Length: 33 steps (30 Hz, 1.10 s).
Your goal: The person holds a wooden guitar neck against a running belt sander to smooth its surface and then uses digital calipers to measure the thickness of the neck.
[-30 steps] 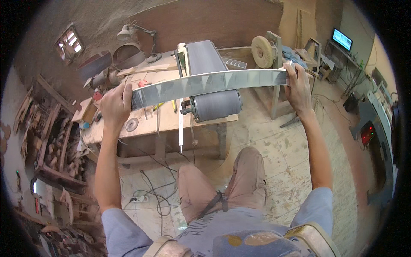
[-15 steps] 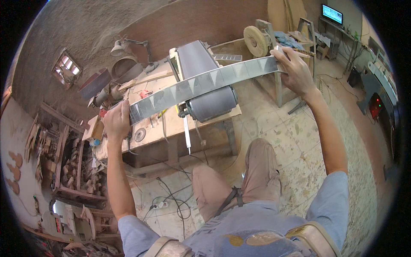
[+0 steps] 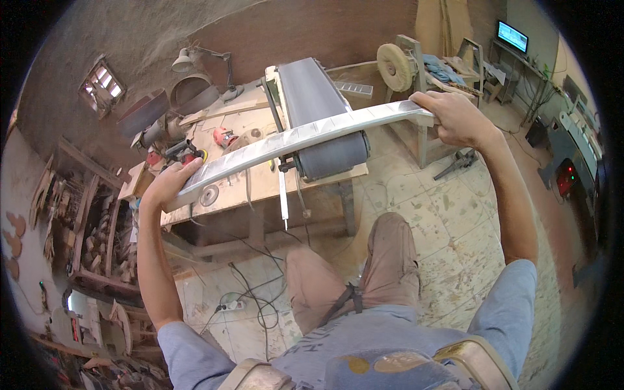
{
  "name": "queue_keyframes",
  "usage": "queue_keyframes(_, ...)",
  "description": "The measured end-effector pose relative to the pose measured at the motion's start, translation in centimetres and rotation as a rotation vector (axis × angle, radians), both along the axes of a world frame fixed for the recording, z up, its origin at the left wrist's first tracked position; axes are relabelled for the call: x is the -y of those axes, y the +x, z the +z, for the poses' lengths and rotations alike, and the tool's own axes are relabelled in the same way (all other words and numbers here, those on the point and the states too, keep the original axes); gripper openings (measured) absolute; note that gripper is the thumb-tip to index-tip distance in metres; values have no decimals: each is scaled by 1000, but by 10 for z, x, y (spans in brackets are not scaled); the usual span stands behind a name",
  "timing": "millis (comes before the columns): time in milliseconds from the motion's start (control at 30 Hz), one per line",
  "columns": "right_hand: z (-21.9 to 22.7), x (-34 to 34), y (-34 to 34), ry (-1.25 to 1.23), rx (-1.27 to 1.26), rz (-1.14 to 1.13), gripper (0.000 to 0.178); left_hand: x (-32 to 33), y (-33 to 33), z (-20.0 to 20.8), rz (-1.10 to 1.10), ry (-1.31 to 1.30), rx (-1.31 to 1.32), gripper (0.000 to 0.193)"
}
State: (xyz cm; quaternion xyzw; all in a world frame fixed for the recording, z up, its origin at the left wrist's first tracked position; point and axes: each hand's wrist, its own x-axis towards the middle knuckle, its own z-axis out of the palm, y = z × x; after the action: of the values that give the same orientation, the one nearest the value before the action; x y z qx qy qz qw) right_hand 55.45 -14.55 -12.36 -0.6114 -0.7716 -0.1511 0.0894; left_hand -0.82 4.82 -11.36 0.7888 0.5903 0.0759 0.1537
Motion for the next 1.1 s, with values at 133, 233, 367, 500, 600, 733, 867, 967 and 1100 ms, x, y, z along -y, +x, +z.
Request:
queue_keyframes(133,-9,-6,-6,66,-23,-18,56,-5,-3,-2,-88,142,7,74)
queue_keyframes(233,-22,-14,-14,230,-88,-28,56,-3,-2,-13,-241,500,-1,64)
queue_keyframes(367,-40,-24,-18,460,-87,51,60,8,5,-14,-115,696,16,55)
queue_keyframes(500,-50,-31,-18,637,-45,93,69,10,-1,-20,-153,905,43,47)
queue_keyframes(600,-59,-37,-7,684,-20,65,74,8,-1,-25,-164,1027,28,40)
queue_keyframes(733,-64,-42,-2,735,15,58,76,5,-4,-28,-214,1208,70,34)
queue_keyframes(867,-60,-41,-10,795,26,96,75,4,-7,-31,-225,1312,59,34)
queue_keyframes(967,-51,-33,-17,742,13,102,73,8,-13,-31,-203,1193,69,37)
queue_keyframes(1100,-33,-22,-22,464,-34,101,71,9,-18,-20,-187,888,80,51)
